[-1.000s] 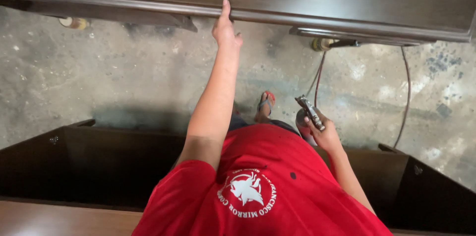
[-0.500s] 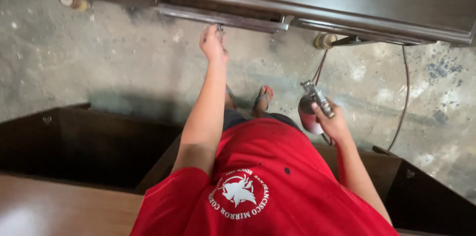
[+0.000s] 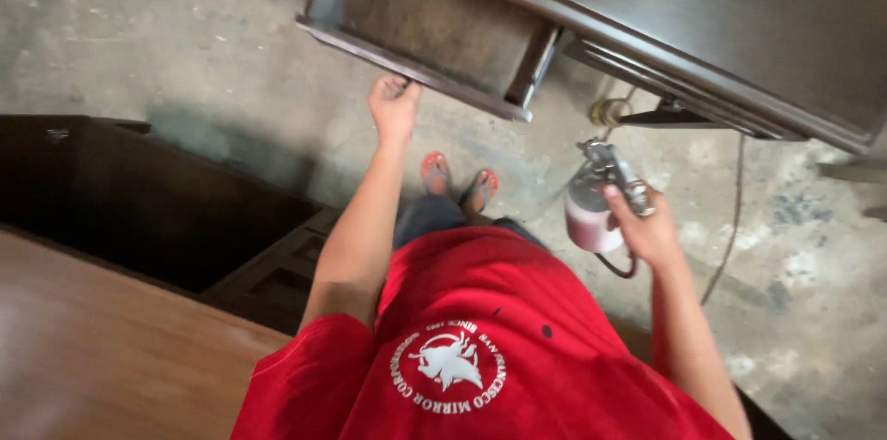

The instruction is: Spray painting the interior and exterior of wooden drawers in a large cabinet using a pneumatic spray gun.

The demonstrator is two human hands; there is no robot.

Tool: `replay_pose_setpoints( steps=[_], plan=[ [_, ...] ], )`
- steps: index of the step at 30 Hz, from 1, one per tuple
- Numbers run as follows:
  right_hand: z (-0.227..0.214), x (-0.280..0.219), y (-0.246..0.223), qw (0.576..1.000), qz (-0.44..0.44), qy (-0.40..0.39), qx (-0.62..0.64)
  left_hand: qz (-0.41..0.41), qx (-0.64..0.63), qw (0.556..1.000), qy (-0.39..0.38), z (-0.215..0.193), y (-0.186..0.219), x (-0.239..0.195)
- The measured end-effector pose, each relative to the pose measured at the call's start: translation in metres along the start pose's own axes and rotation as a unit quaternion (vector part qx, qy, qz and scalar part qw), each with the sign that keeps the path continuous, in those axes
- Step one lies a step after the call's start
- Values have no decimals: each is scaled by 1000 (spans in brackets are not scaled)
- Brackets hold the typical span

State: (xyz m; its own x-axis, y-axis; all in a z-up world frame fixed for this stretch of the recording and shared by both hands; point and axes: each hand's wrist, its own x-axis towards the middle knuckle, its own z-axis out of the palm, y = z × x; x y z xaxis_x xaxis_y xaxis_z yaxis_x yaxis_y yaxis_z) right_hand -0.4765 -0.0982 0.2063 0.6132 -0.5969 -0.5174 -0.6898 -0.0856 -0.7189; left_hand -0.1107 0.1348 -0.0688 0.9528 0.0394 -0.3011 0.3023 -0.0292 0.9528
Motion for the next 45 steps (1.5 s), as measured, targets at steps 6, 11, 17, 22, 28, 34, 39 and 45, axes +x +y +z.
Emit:
replay_pose_setpoints(
  steps=[6,11,17,22,28,34,39,45],
  plan=[
    [-19,-4,-35,998,-24,-37,39,-39,-40,998,33,-63,8,-62],
    [-33,15,-36,993,-73,-89,-19,-48,-12,993,105,-129,-3,-113],
    [-45,27,-48,984,-111,-132,-51,-74,-12,984,159,-189,-11,-147],
    [-39,37,-69,979,-124,-145,-70,-78,23,988,133,-232,-10,-163],
    [-10,52,-77,978,-122,-124,-112,-122,33,988,86,-260,27,-202],
    [19,80,-92,979,-132,-83,-128,-141,8,987,80,-260,38,-210],
    [27,112,-84,980,-151,-27,-128,-142,-5,988,68,-257,55,-216],
    [32,129,-76,974,-174,-3,-142,-143,-28,987,73,-256,43,-213]
  ],
)
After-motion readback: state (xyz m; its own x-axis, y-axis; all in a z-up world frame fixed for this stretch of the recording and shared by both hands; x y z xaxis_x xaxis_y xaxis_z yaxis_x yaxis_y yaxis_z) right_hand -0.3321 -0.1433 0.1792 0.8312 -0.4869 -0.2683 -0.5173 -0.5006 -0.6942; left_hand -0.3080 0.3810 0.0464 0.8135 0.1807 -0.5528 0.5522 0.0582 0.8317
